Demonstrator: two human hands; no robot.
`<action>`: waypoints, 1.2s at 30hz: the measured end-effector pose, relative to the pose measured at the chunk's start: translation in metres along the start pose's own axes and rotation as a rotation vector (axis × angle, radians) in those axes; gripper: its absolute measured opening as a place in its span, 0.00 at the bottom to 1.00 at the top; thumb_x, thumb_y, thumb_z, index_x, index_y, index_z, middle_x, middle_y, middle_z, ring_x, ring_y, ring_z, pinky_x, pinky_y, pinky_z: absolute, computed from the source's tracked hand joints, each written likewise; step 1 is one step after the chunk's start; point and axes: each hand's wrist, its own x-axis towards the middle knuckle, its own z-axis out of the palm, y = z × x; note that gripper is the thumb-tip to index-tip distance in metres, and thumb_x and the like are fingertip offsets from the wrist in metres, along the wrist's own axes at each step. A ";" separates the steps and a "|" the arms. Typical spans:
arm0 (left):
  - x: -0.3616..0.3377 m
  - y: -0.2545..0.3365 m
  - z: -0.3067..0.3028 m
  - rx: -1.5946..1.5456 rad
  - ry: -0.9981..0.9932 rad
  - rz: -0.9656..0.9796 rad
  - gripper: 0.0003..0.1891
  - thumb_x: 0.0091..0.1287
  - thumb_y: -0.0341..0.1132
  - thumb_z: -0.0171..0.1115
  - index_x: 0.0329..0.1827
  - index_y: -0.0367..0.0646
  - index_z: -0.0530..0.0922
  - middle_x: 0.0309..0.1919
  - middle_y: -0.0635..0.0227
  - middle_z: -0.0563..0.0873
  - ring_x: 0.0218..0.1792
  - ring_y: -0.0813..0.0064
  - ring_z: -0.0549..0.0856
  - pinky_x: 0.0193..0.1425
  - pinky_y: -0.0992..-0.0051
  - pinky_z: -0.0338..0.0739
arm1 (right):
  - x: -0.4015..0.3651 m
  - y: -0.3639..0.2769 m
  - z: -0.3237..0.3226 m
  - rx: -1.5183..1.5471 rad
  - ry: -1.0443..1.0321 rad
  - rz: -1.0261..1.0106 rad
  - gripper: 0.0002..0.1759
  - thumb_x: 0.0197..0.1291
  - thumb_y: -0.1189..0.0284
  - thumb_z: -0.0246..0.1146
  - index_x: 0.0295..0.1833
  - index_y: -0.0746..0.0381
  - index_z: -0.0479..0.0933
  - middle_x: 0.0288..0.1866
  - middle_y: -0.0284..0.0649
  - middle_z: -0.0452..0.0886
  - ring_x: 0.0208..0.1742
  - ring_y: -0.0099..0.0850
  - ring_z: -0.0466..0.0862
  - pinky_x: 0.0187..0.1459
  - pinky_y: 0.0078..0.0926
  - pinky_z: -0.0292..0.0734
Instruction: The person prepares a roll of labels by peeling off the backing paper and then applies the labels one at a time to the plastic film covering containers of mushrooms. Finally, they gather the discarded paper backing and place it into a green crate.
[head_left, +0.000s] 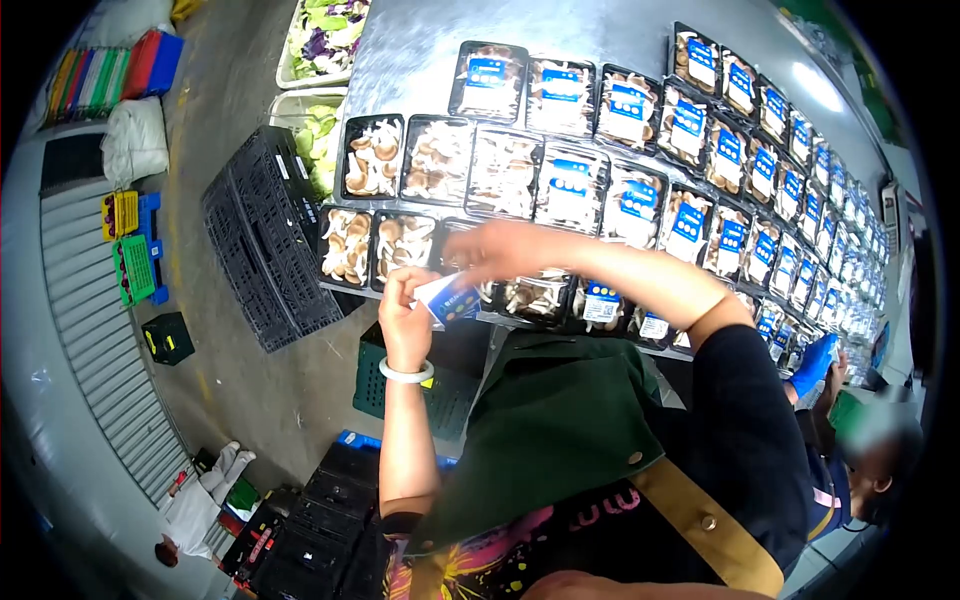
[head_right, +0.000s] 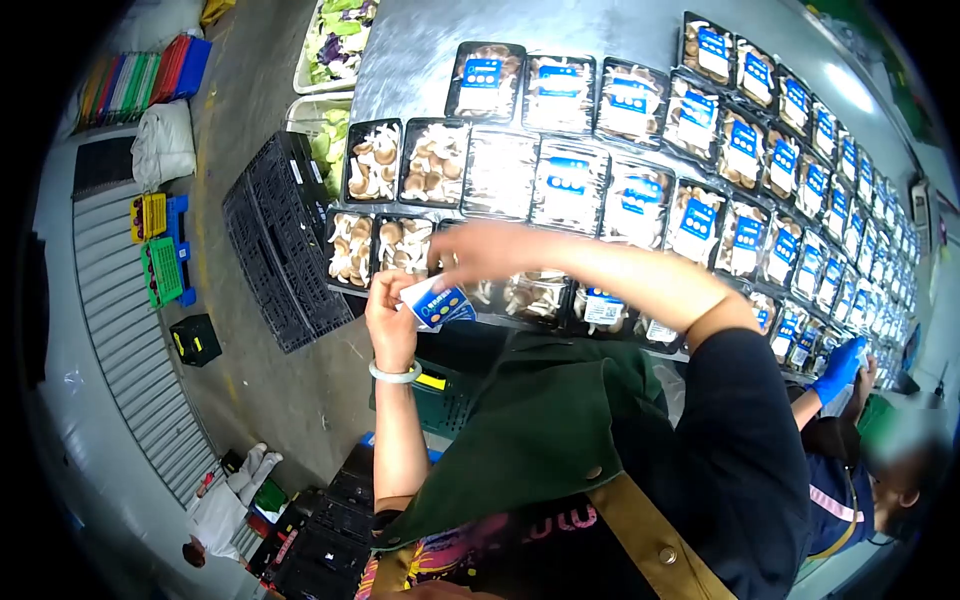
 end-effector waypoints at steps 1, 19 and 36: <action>-0.001 0.007 0.004 0.007 -0.075 -0.005 0.13 0.65 0.17 0.55 0.51 0.37 0.74 0.38 0.67 0.86 0.39 0.82 0.82 0.45 0.82 0.76 | -0.008 -0.004 0.019 -0.026 0.041 -0.004 0.22 0.62 0.54 0.65 0.53 0.57 0.78 0.40 0.47 0.85 0.45 0.46 0.84 0.45 0.42 0.77; -0.041 -0.008 -0.031 -0.148 0.266 0.012 0.16 0.64 0.14 0.55 0.53 0.39 0.72 0.38 0.70 0.81 0.38 0.84 0.80 0.45 0.83 0.75 | 0.023 0.124 -0.007 -0.592 0.813 0.240 0.24 0.45 0.63 0.75 0.45 0.59 0.75 0.40 0.46 0.84 0.45 0.45 0.85 0.44 0.44 0.79; -0.089 -0.038 -0.044 0.152 -0.121 0.084 0.04 0.61 0.17 0.61 0.34 0.33 0.81 0.35 0.68 0.84 0.38 0.82 0.81 0.42 0.81 0.74 | -0.045 -0.043 0.137 0.004 0.198 0.024 0.15 0.60 0.68 0.68 0.50 0.63 0.80 0.38 0.50 0.85 0.38 0.47 0.85 0.42 0.38 0.78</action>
